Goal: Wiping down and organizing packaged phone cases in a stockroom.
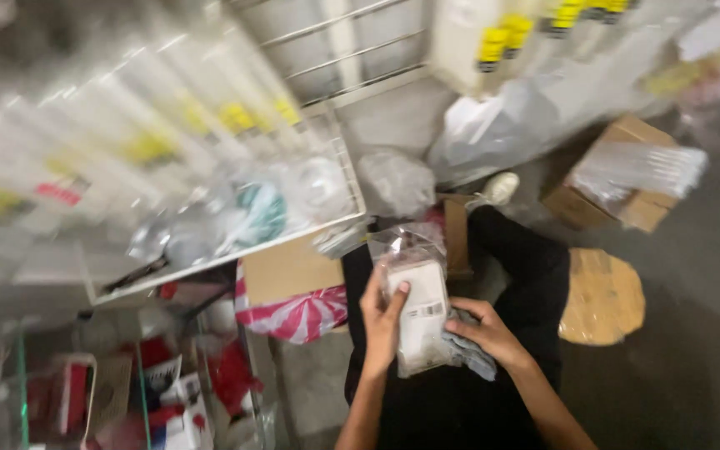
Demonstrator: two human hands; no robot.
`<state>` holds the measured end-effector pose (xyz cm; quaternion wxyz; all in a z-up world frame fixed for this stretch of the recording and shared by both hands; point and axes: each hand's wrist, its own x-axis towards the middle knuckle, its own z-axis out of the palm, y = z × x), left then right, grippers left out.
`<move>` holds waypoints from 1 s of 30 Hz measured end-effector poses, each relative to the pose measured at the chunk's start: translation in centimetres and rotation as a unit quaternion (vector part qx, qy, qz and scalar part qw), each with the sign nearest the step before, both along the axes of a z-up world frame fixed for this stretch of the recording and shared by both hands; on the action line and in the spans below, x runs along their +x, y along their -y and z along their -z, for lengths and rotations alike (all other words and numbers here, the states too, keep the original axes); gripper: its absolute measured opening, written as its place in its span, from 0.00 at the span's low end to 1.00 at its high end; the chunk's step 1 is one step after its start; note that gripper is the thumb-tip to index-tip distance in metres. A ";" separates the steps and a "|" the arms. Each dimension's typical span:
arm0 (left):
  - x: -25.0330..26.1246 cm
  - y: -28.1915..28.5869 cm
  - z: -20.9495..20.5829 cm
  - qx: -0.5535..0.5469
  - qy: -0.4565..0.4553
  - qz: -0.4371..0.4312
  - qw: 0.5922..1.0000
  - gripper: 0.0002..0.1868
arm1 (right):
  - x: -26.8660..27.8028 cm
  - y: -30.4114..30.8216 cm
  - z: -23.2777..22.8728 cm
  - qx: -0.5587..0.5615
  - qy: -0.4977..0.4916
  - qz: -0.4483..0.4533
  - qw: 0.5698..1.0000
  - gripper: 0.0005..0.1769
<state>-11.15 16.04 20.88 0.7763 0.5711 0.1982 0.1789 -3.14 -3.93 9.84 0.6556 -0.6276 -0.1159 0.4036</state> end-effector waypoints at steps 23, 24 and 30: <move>-4.3 -3.3 2.2 -0.547 0.304 0.045 0.779 0.56 | -4.3 -10.3 -15.6 -0.050 0.338 -0.084 0.936 0.21; -4.3 -3.5 2.1 -0.545 0.305 0.043 0.779 0.56 | -4.3 -10.4 -15.3 -0.048 0.339 -0.087 0.936 0.21; -4.6 -3.9 11.3 -0.544 0.246 -0.003 0.802 0.52 | -3.6 -10.6 -12.3 -0.091 0.296 -0.012 0.951 0.35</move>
